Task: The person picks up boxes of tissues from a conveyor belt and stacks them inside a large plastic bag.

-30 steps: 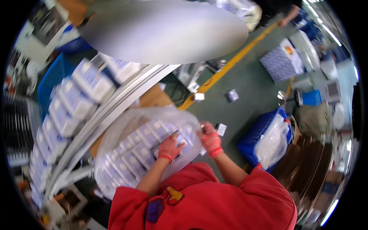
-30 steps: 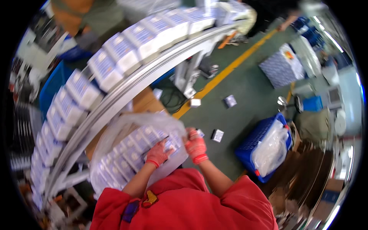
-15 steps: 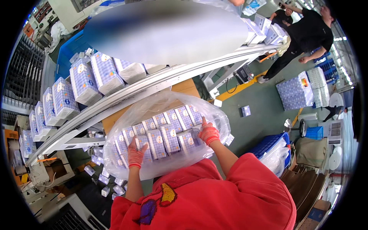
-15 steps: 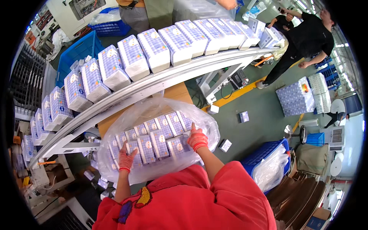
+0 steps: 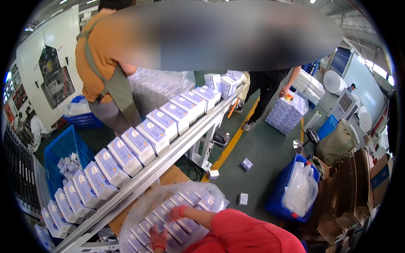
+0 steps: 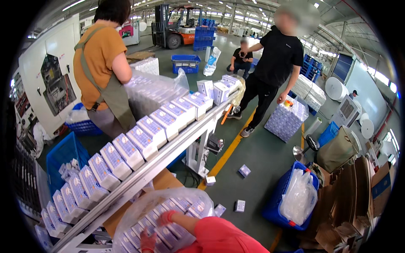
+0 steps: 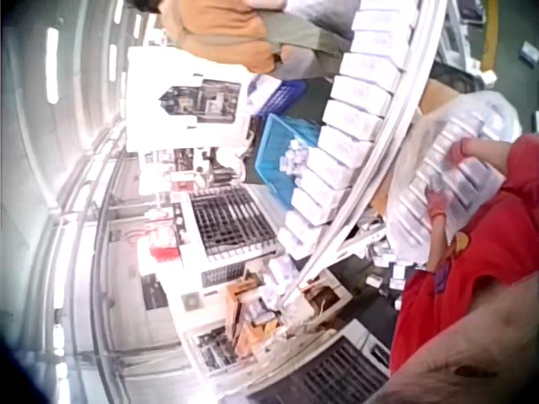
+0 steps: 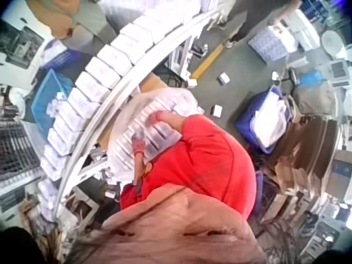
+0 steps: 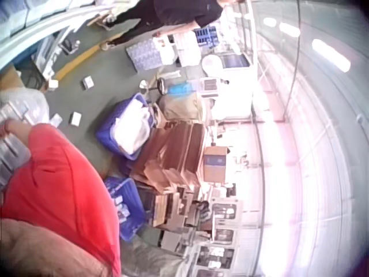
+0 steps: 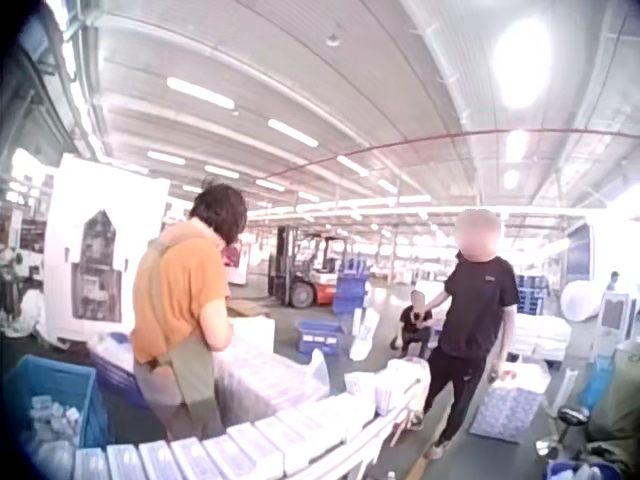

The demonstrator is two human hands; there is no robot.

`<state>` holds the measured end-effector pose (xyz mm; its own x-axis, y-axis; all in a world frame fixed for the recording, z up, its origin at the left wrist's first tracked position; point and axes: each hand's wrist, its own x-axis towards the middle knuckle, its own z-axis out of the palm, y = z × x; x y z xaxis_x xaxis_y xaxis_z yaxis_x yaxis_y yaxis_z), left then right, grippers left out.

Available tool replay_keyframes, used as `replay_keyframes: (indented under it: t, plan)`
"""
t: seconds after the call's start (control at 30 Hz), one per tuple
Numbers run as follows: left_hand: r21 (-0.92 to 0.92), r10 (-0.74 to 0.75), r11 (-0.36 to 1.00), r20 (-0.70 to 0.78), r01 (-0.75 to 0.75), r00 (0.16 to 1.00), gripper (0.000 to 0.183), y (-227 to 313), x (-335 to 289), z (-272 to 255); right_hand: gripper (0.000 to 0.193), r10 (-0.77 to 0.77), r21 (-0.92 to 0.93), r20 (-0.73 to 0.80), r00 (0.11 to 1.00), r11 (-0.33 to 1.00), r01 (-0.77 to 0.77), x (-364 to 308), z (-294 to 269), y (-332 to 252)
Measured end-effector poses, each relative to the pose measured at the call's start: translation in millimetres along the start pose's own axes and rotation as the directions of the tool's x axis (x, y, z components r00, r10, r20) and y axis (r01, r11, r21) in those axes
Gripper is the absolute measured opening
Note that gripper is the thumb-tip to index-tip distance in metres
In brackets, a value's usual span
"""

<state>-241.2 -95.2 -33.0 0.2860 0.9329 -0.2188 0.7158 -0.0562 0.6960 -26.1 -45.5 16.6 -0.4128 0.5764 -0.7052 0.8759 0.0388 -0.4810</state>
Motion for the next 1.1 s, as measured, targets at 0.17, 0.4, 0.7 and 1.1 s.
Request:
replay_keyframes:
  t: [0.17, 0.4, 0.7, 1.1]
  plan:
    - [0.141, 0.111, 0.979, 0.249, -0.149, 0.962, 0.064, -15, -21, 23, 0.063, -0.176, -0.123, 0.091, 0.980, 0.975, 0.186, -34, 36, 0]
    - [-0.035, -0.210, 0.976, 0.142, 0.217, 0.967, 0.065, 45, -34, 1, 0.056, -0.152, -0.079, -0.122, 0.981, 0.987, 0.143, -72, -9, -2]
    - [0.484, 0.515, 0.853, -0.721, -0.195, 0.464, 0.037, 188, 50, -245, 0.056, -0.264, -0.175, -0.931, 0.253, 0.929, 0.327, -80, -226, -146]
    - [0.348, 0.135, 0.892, -0.813, 0.288, 0.566, 0.059, 96, 83, -332, 0.096, 0.141, -0.023, -0.884, 0.446, 0.939, -0.342, -50, -271, -186]
